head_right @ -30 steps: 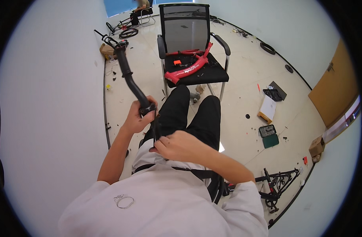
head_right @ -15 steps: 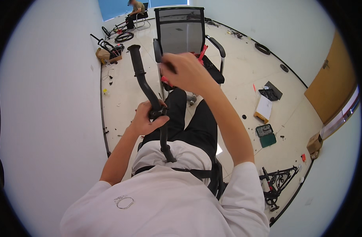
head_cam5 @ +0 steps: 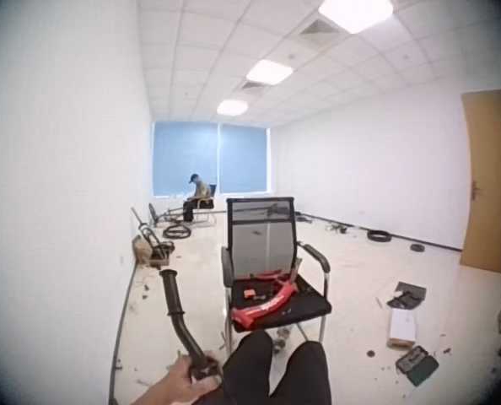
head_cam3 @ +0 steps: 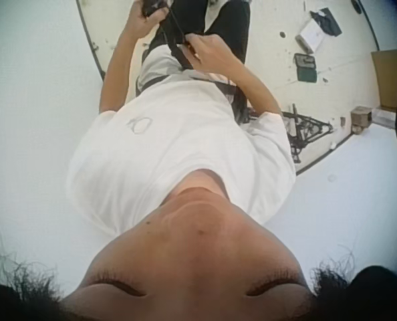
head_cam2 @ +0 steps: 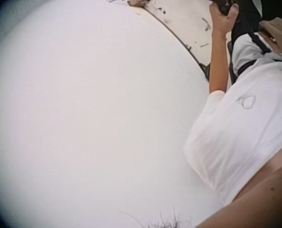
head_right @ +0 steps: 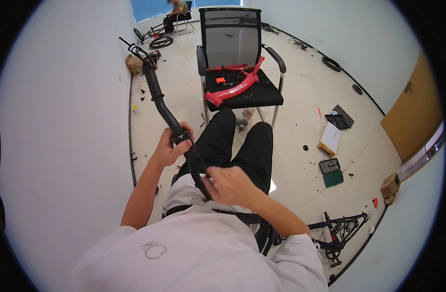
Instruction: The person assembles a bicycle handlebar by attaching black grips to a red handlebar and securing them with an Allen key. The person uses an Allen key to tighten the bolts on the grips and adjusts the handlebar position.
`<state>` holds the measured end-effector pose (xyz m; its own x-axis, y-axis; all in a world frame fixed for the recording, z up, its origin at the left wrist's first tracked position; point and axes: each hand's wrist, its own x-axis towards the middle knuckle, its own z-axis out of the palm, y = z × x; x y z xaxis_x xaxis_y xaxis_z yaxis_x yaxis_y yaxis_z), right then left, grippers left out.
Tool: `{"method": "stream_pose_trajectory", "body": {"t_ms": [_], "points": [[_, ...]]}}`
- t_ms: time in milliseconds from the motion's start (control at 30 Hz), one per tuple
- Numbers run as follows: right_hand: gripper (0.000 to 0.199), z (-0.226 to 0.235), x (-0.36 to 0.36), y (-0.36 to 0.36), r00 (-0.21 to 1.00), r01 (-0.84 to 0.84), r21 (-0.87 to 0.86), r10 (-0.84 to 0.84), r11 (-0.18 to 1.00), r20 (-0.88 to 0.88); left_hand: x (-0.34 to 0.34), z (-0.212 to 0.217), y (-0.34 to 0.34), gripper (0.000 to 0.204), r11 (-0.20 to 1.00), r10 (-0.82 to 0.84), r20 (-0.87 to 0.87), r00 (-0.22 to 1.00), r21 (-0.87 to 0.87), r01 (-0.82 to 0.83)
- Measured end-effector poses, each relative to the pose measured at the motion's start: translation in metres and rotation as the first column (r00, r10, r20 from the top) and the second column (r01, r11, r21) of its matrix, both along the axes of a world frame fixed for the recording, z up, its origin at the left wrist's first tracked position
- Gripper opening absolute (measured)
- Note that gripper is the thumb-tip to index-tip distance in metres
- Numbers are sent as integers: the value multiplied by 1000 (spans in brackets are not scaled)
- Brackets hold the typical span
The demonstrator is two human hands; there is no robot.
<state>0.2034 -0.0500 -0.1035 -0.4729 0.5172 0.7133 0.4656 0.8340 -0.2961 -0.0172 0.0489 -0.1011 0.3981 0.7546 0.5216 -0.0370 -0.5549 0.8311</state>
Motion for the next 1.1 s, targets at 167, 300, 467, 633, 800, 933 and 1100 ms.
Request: {"method": "stream_pose_trajectory", "body": {"t_ms": [167,300,467,633,800,933,1100], "points": [[28,13,-11,1,981,-90,100,71,991,179,4,10,3,45,991,-63,-32,997,-122,59],[29,30,-2,14,924,-158,257,51,953,379,8,6,3,56,973,-83,107,991,-208,103],[25,58,-13,27,908,-236,568,-30,789,418,26,-3,9,58,962,8,46,999,-274,5],[16,103,-36,44,899,-255,649,-72,717,433,60,-43,23,43,632,545,73,835,619,-466],[18,144,-6,96,996,69,220,-79,973,36,66,23,-8,50,989,126,-61,990,87,-121],[18,124,49,97,958,276,-95,-283,956,-58,52,8,-3,59,991,136,33,990,-21,-136],[16,19,49,56,930,332,-8,-329,943,-163,35,-14,8,59,974,132,237,963,-210,-81]]}}
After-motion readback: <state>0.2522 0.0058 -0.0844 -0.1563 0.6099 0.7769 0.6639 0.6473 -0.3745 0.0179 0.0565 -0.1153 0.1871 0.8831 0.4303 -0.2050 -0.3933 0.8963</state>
